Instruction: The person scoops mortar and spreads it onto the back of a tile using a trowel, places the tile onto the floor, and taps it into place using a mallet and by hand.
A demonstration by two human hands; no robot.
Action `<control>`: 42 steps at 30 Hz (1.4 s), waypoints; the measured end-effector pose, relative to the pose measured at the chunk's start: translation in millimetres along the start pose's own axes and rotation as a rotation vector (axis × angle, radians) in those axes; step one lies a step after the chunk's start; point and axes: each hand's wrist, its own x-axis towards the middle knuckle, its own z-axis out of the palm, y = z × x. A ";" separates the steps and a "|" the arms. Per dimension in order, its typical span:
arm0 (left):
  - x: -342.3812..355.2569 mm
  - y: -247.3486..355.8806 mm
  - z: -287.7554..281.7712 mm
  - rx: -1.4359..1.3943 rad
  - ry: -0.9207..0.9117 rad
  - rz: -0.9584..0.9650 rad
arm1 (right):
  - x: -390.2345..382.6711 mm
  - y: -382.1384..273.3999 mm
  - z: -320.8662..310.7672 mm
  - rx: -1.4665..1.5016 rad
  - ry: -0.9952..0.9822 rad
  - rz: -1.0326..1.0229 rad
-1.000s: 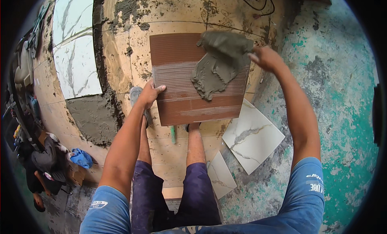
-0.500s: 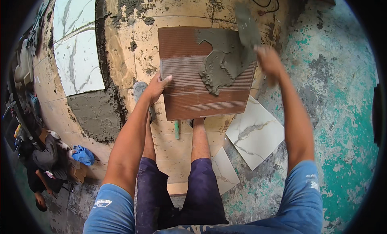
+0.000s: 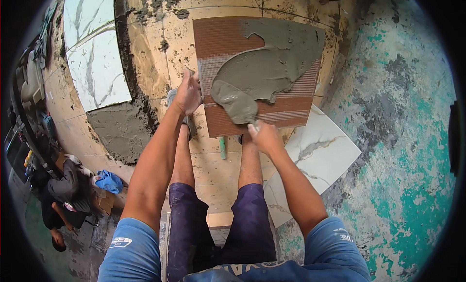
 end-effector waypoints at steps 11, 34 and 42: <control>-6.4 -1.4 -12.3 -0.133 0.004 -0.019 | 23.5 13.9 -94.4 -0.505 0.399 -0.274; -7.0 -4.2 -16.7 -0.244 -0.085 -0.008 | 71.1 62.5 -102.9 0.041 0.516 0.106; -5.9 -6.4 -16.4 -0.218 -0.025 0.012 | 45.6 17.1 -84.6 1.035 0.076 0.183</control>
